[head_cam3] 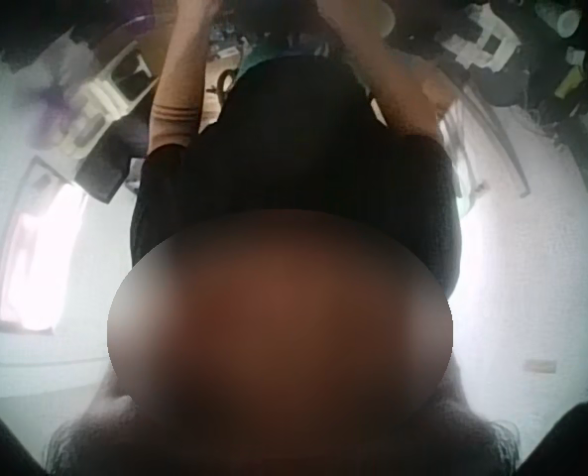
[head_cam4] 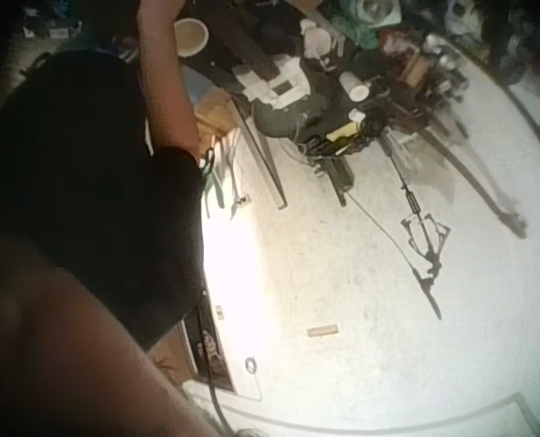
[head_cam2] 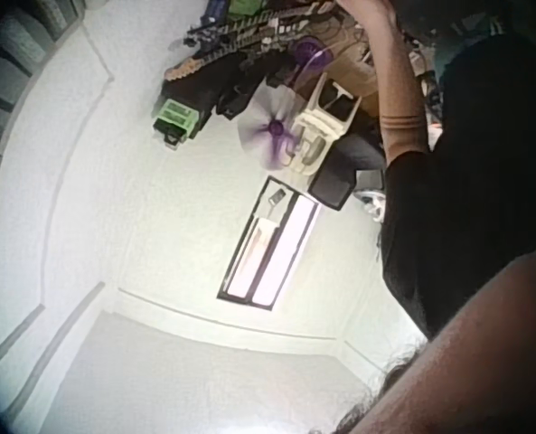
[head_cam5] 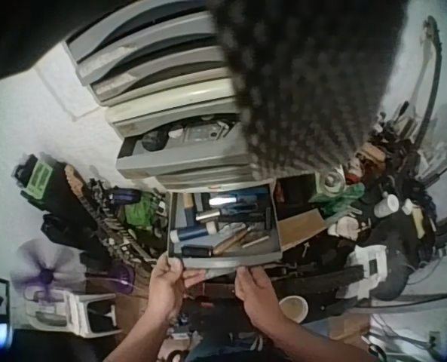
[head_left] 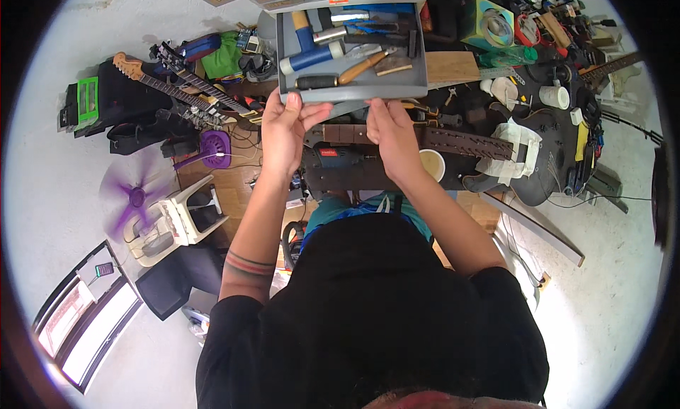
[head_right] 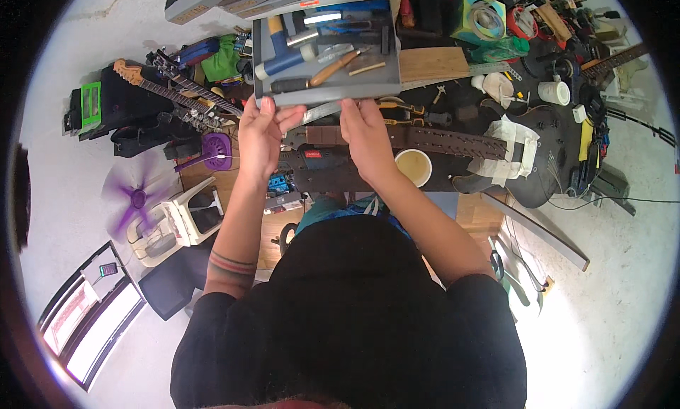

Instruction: The person uses a rotary tool to sand a small white component, occasionally dipping it into a cup of liquid, then retrieves a flat metal file from a drawer and uses it on the component.

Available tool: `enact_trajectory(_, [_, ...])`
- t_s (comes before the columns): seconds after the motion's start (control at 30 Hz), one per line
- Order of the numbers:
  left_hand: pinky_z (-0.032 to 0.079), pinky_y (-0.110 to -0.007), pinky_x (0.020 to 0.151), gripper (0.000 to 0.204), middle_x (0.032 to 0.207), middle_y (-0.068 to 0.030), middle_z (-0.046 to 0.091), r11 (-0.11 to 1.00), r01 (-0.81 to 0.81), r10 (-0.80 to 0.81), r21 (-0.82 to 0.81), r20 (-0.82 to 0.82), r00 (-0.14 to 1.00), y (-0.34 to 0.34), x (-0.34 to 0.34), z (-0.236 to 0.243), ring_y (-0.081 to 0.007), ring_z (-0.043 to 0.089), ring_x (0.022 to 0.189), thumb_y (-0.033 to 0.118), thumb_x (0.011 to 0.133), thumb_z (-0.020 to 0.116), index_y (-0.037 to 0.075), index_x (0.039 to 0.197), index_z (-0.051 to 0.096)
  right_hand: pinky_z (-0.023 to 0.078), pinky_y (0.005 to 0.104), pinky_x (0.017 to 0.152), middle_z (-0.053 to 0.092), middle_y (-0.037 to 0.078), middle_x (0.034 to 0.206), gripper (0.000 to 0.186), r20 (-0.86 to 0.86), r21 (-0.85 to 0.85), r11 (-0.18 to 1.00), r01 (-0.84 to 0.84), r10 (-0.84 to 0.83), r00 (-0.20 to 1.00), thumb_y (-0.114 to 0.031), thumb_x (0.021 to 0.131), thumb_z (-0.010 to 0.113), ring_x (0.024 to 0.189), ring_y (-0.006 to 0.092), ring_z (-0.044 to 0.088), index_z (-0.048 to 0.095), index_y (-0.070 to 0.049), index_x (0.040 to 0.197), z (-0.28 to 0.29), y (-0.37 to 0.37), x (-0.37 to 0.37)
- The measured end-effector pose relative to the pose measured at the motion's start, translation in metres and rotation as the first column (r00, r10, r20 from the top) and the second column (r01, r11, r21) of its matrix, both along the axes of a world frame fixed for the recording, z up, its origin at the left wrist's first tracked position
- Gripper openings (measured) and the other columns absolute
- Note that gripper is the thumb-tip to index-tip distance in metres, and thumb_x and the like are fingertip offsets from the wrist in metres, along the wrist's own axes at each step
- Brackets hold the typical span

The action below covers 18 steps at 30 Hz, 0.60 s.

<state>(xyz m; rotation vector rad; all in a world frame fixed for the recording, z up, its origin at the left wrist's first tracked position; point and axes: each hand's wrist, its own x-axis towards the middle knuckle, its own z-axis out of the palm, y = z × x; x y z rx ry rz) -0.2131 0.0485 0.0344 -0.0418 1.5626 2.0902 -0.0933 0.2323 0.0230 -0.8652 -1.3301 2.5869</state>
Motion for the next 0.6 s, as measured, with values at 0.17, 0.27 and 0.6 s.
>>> enact_trajectory(0.17, [0.072, -0.051, 0.101, 0.047, 0.130, -0.0266, 0.080, 0.999, -0.028, 0.029, 0.041, -0.024, 0.999, 0.016, -0.035, -0.012, -0.0405, 0.086, 0.112, 0.031, 0.123, 0.067, -0.007, 0.147, 0.054, 0.032, 0.0284, 0.060, 0.046, -0.005, 0.081, 0.030, -0.024, 0.061, 0.998, 0.028, -0.027, 0.999, -0.030, 0.129, 0.056, 0.066, 0.0059, 0.036, 0.064, -0.002, 0.121, 0.000, 0.013, -0.039])
enact_trajectory(0.27, [0.072, -0.051, 0.101, 0.046, 0.131, -0.0271, 0.079, 0.997, -0.042, 0.045, 0.066, -0.050, 0.998, 0.029, -0.055, -0.017, -0.0407, 0.086, 0.111, 0.031, 0.123, 0.067, -0.007, 0.145, 0.055, 0.032, 0.0282, 0.060, 0.046, -0.006, 0.081, 0.030, -0.030, 0.063, 0.996, 0.057, -0.055, 0.998, -0.031, 0.128, 0.058, 0.066, 0.0059, 0.037, 0.063, -0.003, 0.117, -0.004, 0.020, -0.062])
enact_trajectory(0.6, [0.074, -0.053, 0.102, 0.046, 0.124, -0.0202, 0.076, 0.974, -0.076, 0.090, 0.213, -0.057, 0.994, 0.050, -0.094, -0.041, -0.0437, 0.086, 0.114, 0.023, 0.120, 0.073, -0.004, 0.146, 0.047, 0.033, 0.0281, 0.060, 0.048, -0.006, 0.084, 0.026, -0.060, 0.091, 0.991, 0.096, -0.091, 0.994, -0.029, 0.127, 0.060, 0.067, 0.0058, 0.037, 0.063, -0.006, 0.116, -0.018, 0.039, -0.106])
